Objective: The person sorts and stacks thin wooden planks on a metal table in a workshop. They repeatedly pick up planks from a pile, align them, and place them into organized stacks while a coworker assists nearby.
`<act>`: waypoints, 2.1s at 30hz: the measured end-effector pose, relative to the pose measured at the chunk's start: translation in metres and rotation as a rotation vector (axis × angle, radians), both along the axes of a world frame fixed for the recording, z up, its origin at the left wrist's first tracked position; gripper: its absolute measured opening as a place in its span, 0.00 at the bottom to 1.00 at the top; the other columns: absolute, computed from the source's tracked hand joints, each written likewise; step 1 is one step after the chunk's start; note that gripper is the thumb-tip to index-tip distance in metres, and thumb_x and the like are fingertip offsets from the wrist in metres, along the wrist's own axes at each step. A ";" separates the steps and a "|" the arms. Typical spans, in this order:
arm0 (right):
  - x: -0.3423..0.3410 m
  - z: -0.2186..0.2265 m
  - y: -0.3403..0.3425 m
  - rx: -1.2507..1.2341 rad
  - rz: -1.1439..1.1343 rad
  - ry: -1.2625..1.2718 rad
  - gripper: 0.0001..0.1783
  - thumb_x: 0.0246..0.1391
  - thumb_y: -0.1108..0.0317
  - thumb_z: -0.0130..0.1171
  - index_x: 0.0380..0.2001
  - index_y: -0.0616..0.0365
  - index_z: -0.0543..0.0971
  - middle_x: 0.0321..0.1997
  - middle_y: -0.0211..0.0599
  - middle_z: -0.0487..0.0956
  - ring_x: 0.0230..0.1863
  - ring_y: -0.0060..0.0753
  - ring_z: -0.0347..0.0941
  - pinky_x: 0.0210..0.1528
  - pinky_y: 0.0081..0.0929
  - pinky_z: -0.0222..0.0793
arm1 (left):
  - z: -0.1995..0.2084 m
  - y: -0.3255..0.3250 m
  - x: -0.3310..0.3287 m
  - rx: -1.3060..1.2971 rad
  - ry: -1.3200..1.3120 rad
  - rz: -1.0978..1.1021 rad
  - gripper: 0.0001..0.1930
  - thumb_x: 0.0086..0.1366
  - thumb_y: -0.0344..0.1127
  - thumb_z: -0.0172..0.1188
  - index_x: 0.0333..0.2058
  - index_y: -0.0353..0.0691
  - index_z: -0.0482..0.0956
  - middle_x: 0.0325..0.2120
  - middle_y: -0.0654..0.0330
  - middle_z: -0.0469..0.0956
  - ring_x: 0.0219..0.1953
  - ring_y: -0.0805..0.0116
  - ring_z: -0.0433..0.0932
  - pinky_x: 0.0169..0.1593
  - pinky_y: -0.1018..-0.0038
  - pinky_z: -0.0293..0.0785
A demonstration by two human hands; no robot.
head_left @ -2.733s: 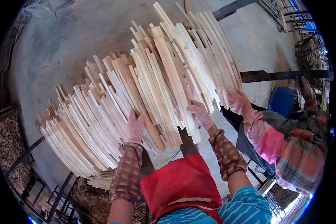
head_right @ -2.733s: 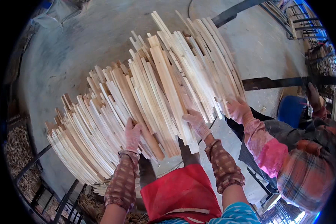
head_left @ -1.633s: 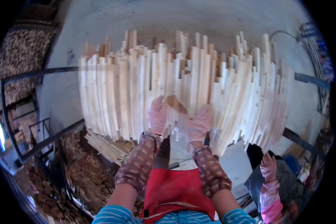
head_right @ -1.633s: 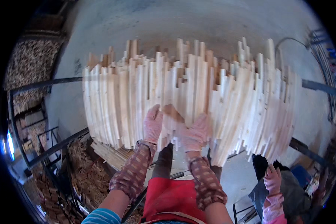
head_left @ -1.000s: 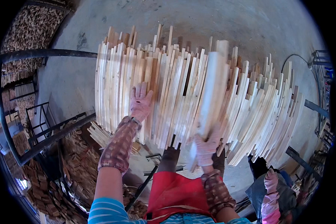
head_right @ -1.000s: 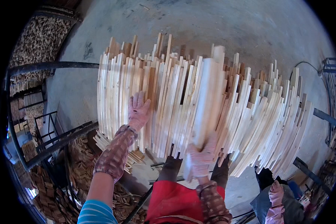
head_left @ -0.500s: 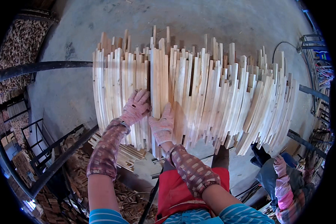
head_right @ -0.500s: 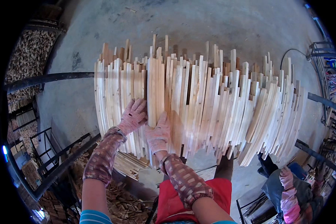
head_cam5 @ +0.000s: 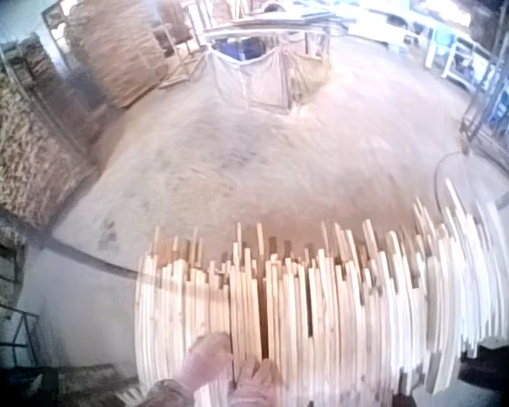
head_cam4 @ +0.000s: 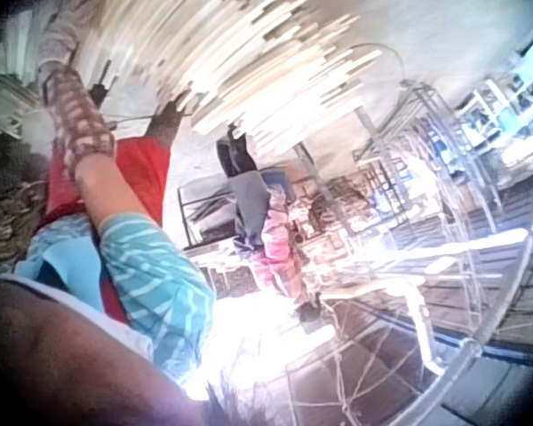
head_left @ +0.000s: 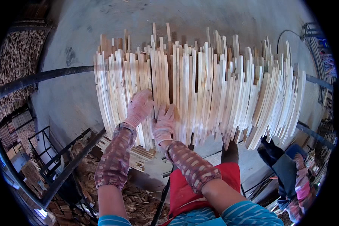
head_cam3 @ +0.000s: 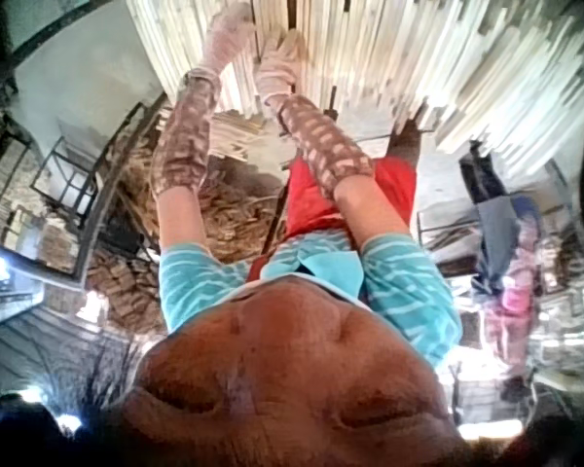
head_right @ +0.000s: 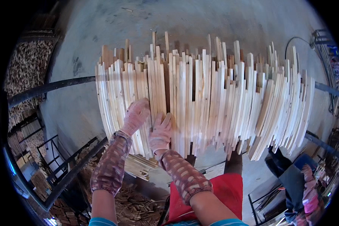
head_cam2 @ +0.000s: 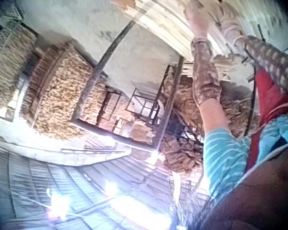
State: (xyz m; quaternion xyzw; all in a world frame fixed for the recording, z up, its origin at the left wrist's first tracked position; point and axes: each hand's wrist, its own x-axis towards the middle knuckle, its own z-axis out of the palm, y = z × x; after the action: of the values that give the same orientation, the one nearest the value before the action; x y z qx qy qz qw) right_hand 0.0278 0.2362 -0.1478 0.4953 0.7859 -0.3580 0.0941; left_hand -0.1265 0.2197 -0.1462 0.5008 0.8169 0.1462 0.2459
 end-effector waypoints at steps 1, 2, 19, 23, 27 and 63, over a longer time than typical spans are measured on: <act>0.001 -0.001 0.002 -0.009 0.000 0.008 0.54 0.50 0.58 0.67 0.73 0.58 0.49 0.74 0.66 0.48 0.70 0.66 0.55 0.69 0.52 0.57 | 0.005 0.006 -0.001 -0.027 0.021 0.025 0.24 0.56 0.36 0.64 0.53 0.41 0.74 0.61 0.52 0.69 0.65 0.50 0.66 0.70 0.54 0.56; 0.003 -0.001 0.003 -0.018 0.000 0.016 0.53 0.50 0.59 0.67 0.73 0.57 0.49 0.74 0.67 0.48 0.70 0.67 0.54 0.68 0.53 0.56 | 0.009 0.011 -0.001 -0.053 0.041 0.050 0.26 0.56 0.36 0.65 0.55 0.41 0.74 0.62 0.51 0.69 0.66 0.51 0.66 0.71 0.55 0.56; 0.038 -0.009 0.024 -0.234 0.208 0.173 0.31 0.54 0.65 0.58 0.61 0.63 0.69 0.72 0.62 0.55 0.67 0.61 0.61 0.64 0.46 0.65 | -0.046 0.047 0.059 -0.233 0.393 0.066 0.49 0.62 0.65 0.55 0.69 0.33 0.53 0.71 0.40 0.50 0.74 0.39 0.46 0.74 0.46 0.38; 0.045 -0.003 0.022 -0.318 0.084 0.212 0.22 0.55 0.63 0.58 0.52 0.60 0.76 0.65 0.61 0.66 0.60 0.60 0.69 0.59 0.46 0.69 | -0.059 0.042 0.060 -0.134 0.425 0.081 0.49 0.60 0.62 0.60 0.70 0.33 0.53 0.71 0.41 0.51 0.74 0.41 0.46 0.74 0.45 0.39; 0.081 -0.011 0.022 -0.378 0.077 0.400 0.12 0.59 0.63 0.55 0.42 0.58 0.76 0.44 0.50 0.77 0.45 0.56 0.75 0.44 0.53 0.70 | -0.056 0.046 0.070 -0.182 0.505 0.084 0.47 0.58 0.57 0.63 0.69 0.34 0.56 0.71 0.42 0.52 0.73 0.41 0.49 0.75 0.47 0.40; 0.537 -0.005 0.190 -0.401 -0.646 -0.145 0.52 0.44 0.47 0.72 0.69 0.54 0.60 0.64 0.52 0.72 0.61 0.53 0.73 0.61 0.40 0.69 | -0.029 0.010 0.119 -0.445 0.609 -0.130 0.39 0.60 0.36 0.62 0.70 0.50 0.58 0.73 0.44 0.50 0.72 0.40 0.52 0.72 0.48 0.50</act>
State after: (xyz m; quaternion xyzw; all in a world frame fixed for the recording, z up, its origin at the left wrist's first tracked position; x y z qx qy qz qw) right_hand 0.5646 0.4262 -0.1523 0.7133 0.4952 -0.4795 0.1268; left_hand -0.0074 0.2300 -0.1752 0.5067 0.8307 -0.2062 0.1032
